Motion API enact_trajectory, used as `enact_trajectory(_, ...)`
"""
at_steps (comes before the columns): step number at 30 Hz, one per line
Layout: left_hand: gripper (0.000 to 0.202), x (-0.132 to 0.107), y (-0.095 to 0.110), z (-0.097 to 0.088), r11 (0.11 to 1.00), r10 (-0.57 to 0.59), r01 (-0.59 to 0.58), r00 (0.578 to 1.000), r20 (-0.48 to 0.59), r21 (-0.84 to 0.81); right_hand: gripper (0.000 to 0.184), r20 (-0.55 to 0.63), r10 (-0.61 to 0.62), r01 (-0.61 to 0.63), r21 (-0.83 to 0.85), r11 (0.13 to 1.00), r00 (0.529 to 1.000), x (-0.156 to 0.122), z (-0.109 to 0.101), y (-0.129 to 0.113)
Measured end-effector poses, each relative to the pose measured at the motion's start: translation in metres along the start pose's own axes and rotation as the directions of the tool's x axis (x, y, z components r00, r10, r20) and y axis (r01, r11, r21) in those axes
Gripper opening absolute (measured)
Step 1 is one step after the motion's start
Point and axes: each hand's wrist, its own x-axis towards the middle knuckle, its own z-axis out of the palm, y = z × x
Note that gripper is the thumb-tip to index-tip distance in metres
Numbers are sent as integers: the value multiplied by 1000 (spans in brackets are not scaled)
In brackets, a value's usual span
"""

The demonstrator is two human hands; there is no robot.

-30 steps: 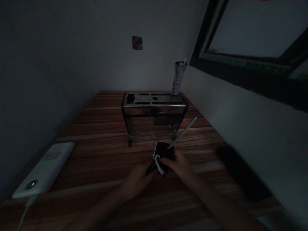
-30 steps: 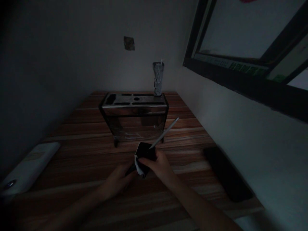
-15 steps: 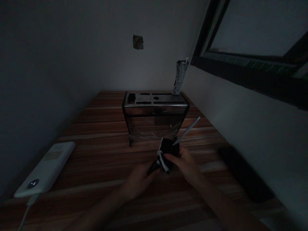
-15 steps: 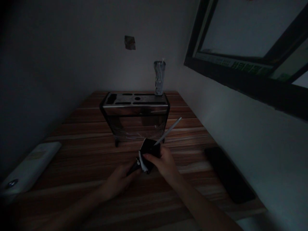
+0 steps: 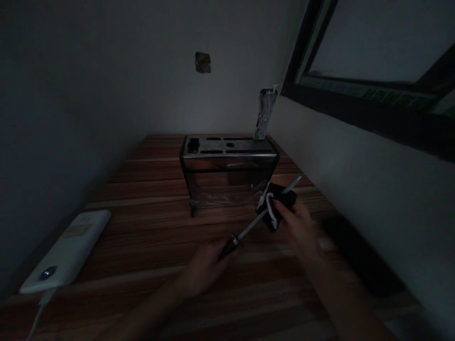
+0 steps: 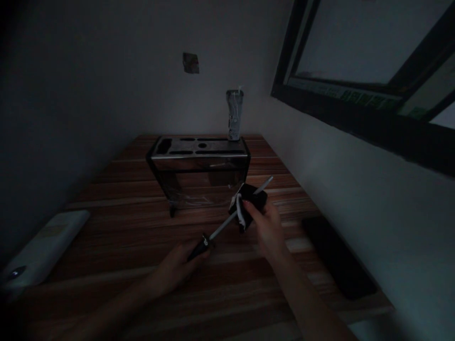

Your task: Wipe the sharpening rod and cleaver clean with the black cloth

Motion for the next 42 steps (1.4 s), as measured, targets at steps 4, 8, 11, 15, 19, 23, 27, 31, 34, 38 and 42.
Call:
enact_trajectory(4,23,0,1,-1,1000,7,-7,1000,21,22,27,-144,-117,129,74,989,983,10,-9,-7)
enact_trajectory(8,21,-1,4,-3,998,1,-4,999,52,56,23,-188,-187,205,83,975,964,16,-17,-17)
enact_trajectory(11,21,-2,6,-3,998,4,-8,998,61,64,21,-194,-206,228,98,969,959,18,-20,-25)
enact_trajectory(15,22,-2,7,-3,997,9,-13,998,66,72,18,-188,-229,249,91,964,955,19,-20,-26)
enact_trajectory(19,22,-3,6,-4,994,4,-10,998,56,105,20,-182,-206,226,98,969,962,20,-18,-21)
enact_trajectory(23,21,-2,6,-3,996,7,-12,999,54,91,24,-141,-180,194,92,977,974,21,-16,-16)
enact_trajectory(27,22,-2,5,-2,998,2,-3,1000,28,57,29,-119,-58,68,86,994,991,14,-9,-4)
enact_trajectory(31,26,-1,4,-1,998,-44,44,999,22,37,29,46,71,-68,-52,996,996,-2,2,11)
enact_trajectory(34,26,-1,4,-2,999,-45,45,999,14,7,27,184,154,-125,-159,979,971,-16,10,22)
enact_trajectory(38,22,-1,4,-3,997,-14,15,1000,7,-77,24,274,260,-174,-302,937,926,-29,18,32)
enact_trajectory(42,23,-1,5,-3,994,-20,20,1000,3,-107,23,295,271,-158,-357,921,916,-31,19,37)
